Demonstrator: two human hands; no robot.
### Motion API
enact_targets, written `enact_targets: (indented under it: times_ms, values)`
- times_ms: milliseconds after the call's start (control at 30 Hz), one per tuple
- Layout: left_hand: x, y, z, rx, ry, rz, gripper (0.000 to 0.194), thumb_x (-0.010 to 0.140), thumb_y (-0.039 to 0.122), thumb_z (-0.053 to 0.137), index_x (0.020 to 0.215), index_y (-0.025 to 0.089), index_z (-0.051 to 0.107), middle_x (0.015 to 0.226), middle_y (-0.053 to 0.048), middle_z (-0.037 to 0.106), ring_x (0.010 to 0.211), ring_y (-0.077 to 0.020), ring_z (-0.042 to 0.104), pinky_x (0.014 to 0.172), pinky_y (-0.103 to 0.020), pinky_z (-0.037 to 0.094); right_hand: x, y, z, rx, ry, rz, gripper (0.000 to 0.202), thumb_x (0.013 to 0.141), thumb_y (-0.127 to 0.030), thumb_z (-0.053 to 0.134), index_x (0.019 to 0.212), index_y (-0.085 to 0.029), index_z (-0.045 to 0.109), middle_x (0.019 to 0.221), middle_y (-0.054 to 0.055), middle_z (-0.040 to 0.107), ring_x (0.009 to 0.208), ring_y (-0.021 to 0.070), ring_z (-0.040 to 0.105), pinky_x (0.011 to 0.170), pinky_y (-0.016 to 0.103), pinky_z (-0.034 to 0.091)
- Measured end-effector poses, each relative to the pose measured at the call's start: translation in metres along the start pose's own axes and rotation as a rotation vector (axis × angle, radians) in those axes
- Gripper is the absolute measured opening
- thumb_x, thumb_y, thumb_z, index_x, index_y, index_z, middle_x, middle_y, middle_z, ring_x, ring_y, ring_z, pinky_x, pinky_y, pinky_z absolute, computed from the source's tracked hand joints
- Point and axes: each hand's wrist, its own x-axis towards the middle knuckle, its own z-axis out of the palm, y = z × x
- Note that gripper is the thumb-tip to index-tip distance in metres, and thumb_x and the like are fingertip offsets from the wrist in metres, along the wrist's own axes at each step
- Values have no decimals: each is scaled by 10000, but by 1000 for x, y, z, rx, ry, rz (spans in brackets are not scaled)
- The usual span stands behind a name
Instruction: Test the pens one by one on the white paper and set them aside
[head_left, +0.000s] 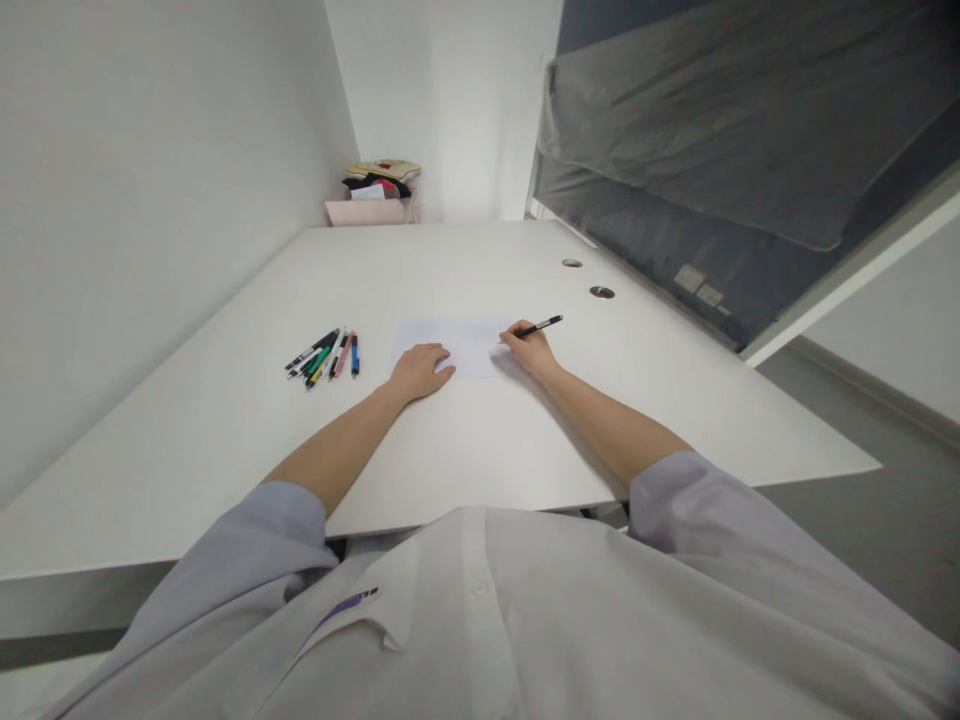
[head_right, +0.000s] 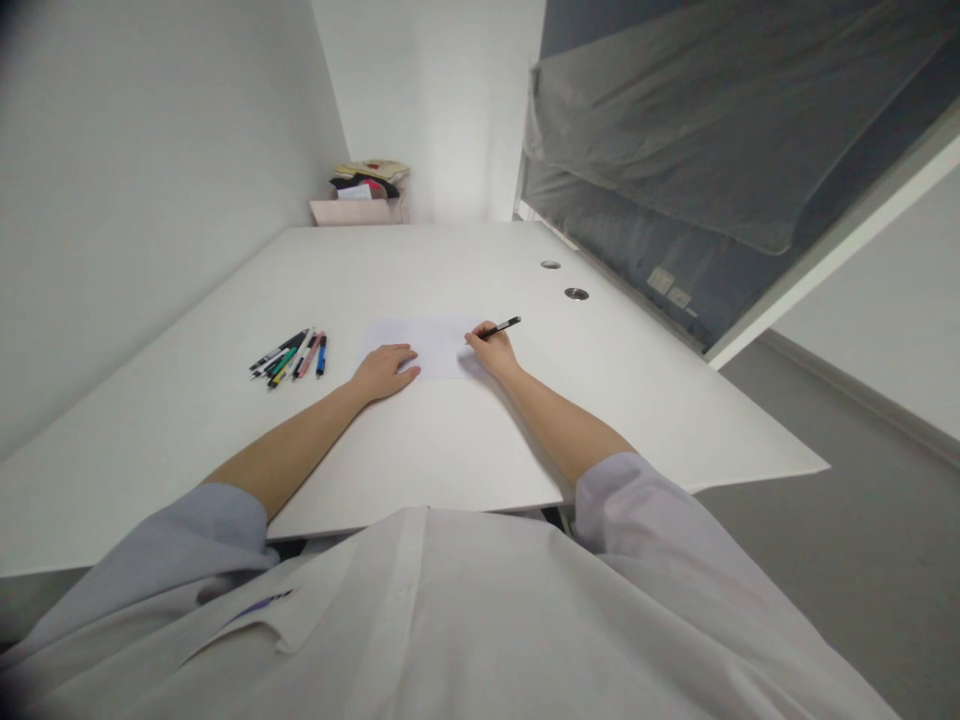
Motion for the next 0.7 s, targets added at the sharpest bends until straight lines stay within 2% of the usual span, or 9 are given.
enact_targets:
  times_ms: [100,200,267,367,433,533,700]
  values:
    - [-1,1,-5,15,21,5,344,901,401,574,1163,216,698,1291,-114,676,1209,-305,608,1052,-475,465,-5,-6,1,77,-93,-32,156,704,-364,648,661,-230,580,624,-16,559,686,173,530,681,315,412]
    - [-2,7,-11,1,105,44,374,911,394,561,1204,189,673,1247,-130,692,1181,-303,614,1044,-474,450,-15,-17,4,192,-301,-35,206,732,-425,660,741,-221,687,672,17,644,720,185,595,675,308,423]
    - [-3,13,-14,-37,152,100,371,928,378,541,1216,182,666,1230,-123,701,1176,-283,616,1057,-451,429,-22,-24,7,251,-417,-45,266,751,-467,669,798,-213,731,721,39,693,735,184,625,668,299,430]
    - [-2,21,-17,-77,125,213,328,957,339,486,1171,200,692,1171,-99,727,1146,-255,628,1053,-429,415,-30,-30,13,290,-521,-84,325,760,-507,698,858,-203,759,763,49,722,719,166,630,655,284,442]
    - [-2,23,-19,-80,97,243,322,970,317,452,1131,213,711,1133,-92,740,1120,-249,636,1034,-427,420,-32,-33,16,309,-538,-76,366,755,-547,713,870,-202,760,741,41,713,694,158,622,651,280,452]
    - [-1,20,-20,-68,82,230,331,979,316,431,1076,213,730,1116,-94,745,1094,-250,642,1011,-428,431,-33,-35,16,382,-497,18,464,765,-652,678,835,-198,745,629,22,654,617,153,592,644,289,465]
    - [1,9,-18,-36,79,192,350,978,318,423,1057,199,742,1115,-104,744,1081,-259,642,997,-433,441,-31,-46,8,512,-472,190,782,805,-877,372,808,-178,723,607,70,636,605,193,606,638,321,478]
